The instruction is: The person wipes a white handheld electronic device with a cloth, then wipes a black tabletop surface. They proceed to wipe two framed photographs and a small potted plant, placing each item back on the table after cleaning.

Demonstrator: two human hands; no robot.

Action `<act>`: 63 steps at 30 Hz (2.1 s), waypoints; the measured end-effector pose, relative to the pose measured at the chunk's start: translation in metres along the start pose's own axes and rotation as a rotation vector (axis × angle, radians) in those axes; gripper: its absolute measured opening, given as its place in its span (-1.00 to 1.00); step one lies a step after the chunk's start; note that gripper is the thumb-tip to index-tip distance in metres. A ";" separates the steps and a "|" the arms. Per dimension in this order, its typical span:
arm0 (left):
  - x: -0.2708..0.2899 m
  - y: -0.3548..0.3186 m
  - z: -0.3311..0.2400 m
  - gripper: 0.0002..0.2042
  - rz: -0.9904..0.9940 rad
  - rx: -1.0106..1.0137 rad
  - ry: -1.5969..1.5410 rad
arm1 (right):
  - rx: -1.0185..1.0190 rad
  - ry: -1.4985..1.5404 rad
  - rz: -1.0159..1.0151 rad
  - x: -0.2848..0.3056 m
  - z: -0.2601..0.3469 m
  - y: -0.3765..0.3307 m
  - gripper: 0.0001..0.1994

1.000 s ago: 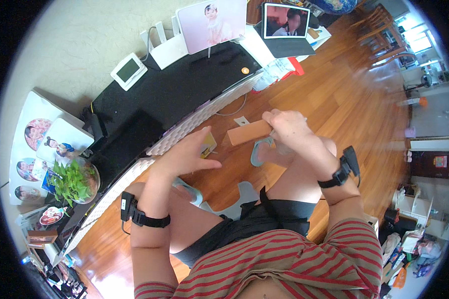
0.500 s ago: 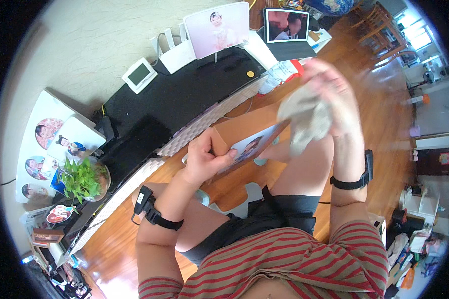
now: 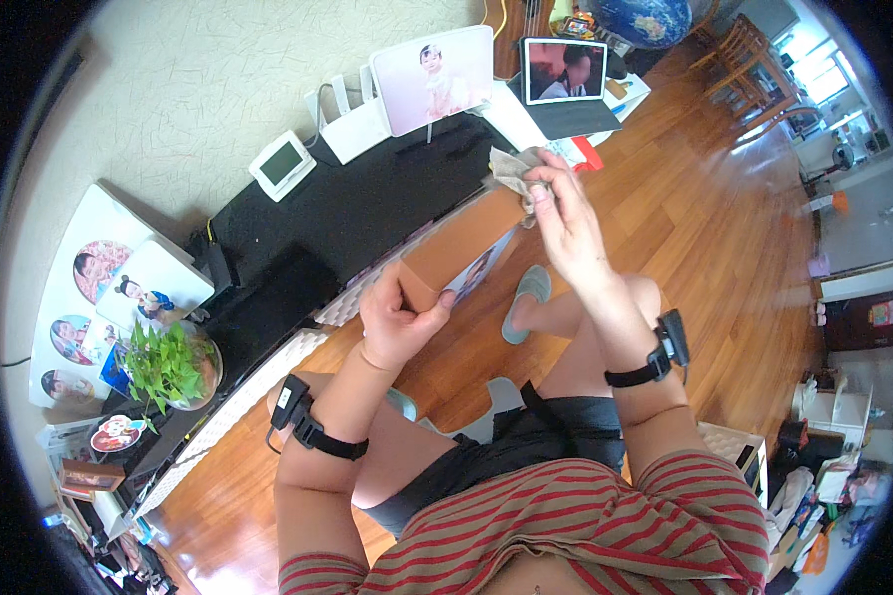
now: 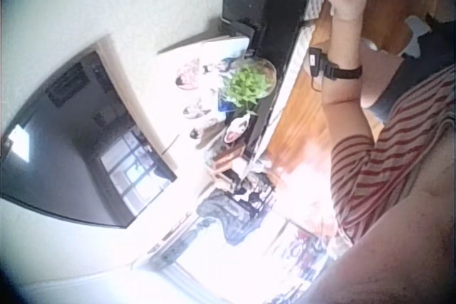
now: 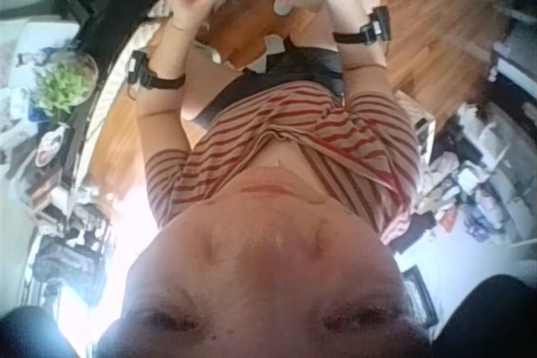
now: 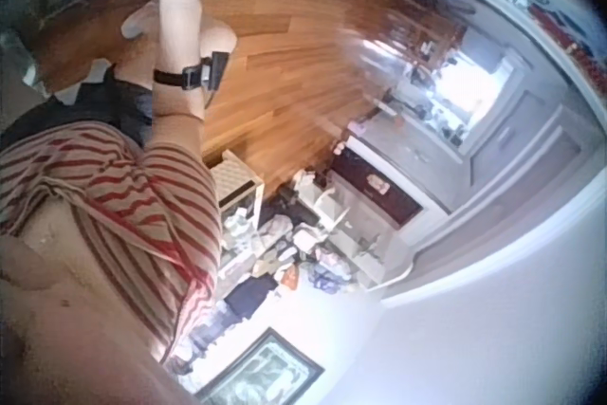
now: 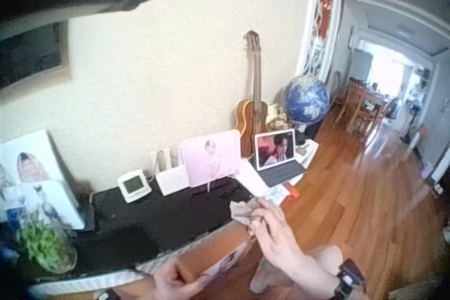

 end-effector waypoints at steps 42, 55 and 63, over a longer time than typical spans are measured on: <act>0.010 0.016 0.057 -0.76 -0.110 0.619 -0.882 | 0.289 -0.168 0.073 -0.058 0.057 0.005 -0.59; 0.050 0.019 0.058 -0.77 -0.233 0.646 -0.943 | 0.671 -0.201 0.518 -0.086 0.090 -0.075 -0.55; 0.042 0.014 0.069 -0.70 -0.272 0.670 -0.934 | 0.512 -0.294 0.502 -0.128 0.113 -0.057 -0.47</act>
Point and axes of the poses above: each hand's wrist, its own y-axis towards the middle knuckle, its own x-axis out of the back of the hand, z = x × y, the point moved 8 cm from there along y, towards the middle knuckle, and after that the axes turned 10 degrees about y, right-handed, at the moved point
